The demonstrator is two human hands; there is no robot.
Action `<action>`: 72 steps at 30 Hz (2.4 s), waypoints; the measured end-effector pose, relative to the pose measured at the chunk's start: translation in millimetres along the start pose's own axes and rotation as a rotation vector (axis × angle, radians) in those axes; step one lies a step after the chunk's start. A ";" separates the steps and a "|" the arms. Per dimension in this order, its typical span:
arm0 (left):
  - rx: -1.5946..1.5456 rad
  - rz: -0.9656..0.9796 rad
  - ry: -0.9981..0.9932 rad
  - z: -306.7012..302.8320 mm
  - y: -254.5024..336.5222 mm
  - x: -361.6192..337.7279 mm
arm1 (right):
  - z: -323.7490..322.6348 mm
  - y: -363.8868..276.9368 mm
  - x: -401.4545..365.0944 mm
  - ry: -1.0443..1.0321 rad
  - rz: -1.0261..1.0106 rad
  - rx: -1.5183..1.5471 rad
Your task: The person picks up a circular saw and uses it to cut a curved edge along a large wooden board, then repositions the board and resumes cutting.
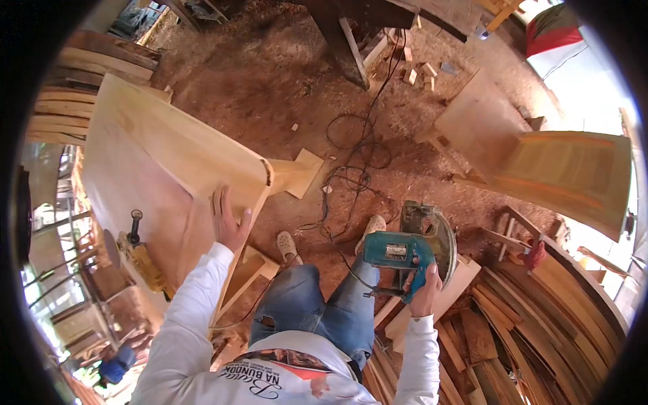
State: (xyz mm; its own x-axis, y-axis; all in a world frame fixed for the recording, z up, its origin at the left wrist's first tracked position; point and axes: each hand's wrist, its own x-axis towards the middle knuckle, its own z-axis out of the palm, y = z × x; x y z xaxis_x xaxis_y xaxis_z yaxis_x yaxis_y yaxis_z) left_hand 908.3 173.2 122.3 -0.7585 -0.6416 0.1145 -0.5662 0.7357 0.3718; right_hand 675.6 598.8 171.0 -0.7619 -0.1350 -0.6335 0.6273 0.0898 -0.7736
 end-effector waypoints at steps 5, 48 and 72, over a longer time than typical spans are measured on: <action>0.174 0.239 -0.243 -2.8 52.2 96.3 | -40.0 4.4 43.2 -0.068 0.074 -0.095; -0.274 -1.038 -0.368 -9.0 57.0 -314.6 | 6.9 -194.5 -11.9 -0.389 -0.249 -0.123; -0.391 -0.784 0.511 57.7 95.2 60.4 | 215.8 -482.0 119.9 -1.114 -0.567 -0.117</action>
State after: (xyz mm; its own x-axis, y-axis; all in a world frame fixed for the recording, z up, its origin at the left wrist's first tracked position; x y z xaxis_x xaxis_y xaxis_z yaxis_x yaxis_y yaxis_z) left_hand 790.0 217.0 111.4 0.0626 -0.9965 0.0554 -0.6303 0.0036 0.7763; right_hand 316.7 326.4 471.4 -0.3335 -0.9372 0.1017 0.1950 -0.1741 -0.9652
